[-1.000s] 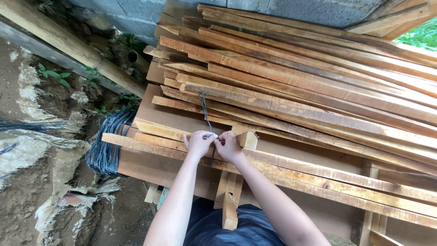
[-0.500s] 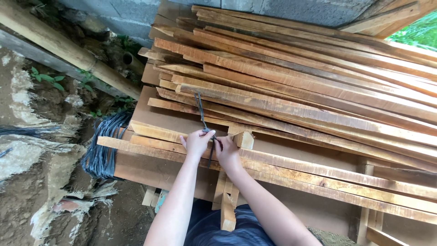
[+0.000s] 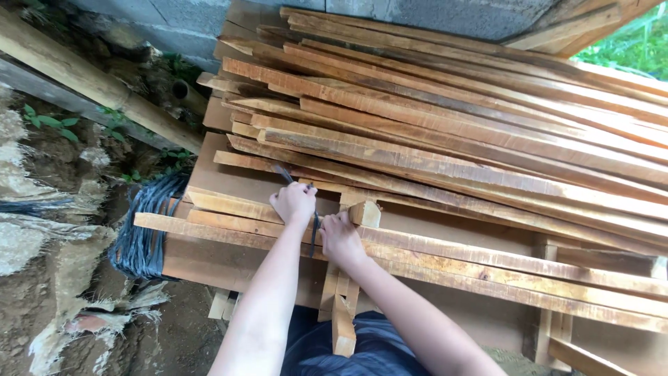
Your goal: Tying bundles of long wooden slats together using plastic strips.
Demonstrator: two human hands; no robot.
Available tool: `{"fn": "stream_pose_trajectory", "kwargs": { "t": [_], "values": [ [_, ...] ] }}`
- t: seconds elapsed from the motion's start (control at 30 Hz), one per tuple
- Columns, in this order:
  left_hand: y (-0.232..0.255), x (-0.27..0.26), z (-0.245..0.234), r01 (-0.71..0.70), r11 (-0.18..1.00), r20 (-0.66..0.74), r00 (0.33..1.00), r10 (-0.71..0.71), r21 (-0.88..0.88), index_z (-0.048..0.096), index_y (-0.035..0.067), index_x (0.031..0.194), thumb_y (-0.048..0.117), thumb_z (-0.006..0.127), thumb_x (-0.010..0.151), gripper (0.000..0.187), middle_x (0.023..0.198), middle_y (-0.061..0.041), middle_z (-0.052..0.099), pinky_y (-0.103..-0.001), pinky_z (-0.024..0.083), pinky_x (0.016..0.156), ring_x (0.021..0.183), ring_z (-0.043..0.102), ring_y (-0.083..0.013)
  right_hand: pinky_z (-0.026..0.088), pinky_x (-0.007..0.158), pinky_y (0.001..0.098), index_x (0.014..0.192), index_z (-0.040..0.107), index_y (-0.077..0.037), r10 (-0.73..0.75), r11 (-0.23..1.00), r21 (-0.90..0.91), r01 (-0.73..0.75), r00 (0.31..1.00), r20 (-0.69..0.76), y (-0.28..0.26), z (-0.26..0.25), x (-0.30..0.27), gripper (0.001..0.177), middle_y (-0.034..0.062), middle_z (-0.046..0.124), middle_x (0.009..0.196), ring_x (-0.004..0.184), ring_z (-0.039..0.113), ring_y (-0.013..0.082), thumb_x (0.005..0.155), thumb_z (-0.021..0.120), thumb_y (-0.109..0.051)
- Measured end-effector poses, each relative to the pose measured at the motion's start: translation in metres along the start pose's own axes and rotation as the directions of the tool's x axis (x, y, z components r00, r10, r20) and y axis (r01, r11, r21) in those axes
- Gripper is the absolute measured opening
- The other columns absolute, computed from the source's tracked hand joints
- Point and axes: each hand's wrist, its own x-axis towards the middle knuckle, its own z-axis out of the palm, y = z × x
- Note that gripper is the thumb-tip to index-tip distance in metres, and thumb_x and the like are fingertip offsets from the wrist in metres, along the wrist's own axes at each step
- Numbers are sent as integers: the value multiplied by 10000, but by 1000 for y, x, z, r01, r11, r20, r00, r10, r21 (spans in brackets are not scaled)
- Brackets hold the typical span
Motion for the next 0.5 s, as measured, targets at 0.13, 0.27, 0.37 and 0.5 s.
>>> {"fn": "stream_pose_trajectory", "kwargs": {
  "t": [0.13, 0.27, 0.37, 0.5],
  "values": [
    [-2, 5, -6, 106, 991, 82, 992, -100, -75, 787, 344, 892, 544, 731, 842, 213, 1043, 64, 784, -421, 334, 1117, 1122, 691, -235, 540, 793, 378, 867, 582, -119, 67, 982, 177, -66, 998, -3, -9, -20, 4, 110, 74, 573, 788, 946, 609, 322, 939, 616, -195],
    [0, -6, -19, 134, 976, 138, 984, -111, -169, 790, 364, 901, 584, 658, 892, 257, 995, 46, 795, -397, 381, 1086, 1125, 707, -262, 551, 728, 355, 823, 638, -164, 267, 927, 316, -202, 947, -179, -27, -25, 11, 128, 35, 633, 773, 828, 653, 277, 903, 726, -209],
    [-1, -7, -13, 128, 977, 126, 986, -107, -169, 794, 340, 958, 592, 621, 929, 307, 979, 52, 795, -392, 365, 1104, 1110, 719, -234, 549, 750, 361, 834, 663, -158, 437, 832, 434, -346, 891, -127, -27, -5, 12, 120, 14, 673, 813, 862, 670, 256, 920, 720, -221],
    [0, -4, -14, 150, 968, 135, 983, -124, -203, 787, 344, 941, 571, 624, 924, 279, 893, 117, 788, -379, 373, 1076, 1095, 724, -206, 561, 781, 352, 844, 687, -145, 543, 713, 552, -433, 838, -44, -26, 0, 11, 124, 23, 707, 855, 913, 687, 277, 926, 736, -224]
  ]
}}
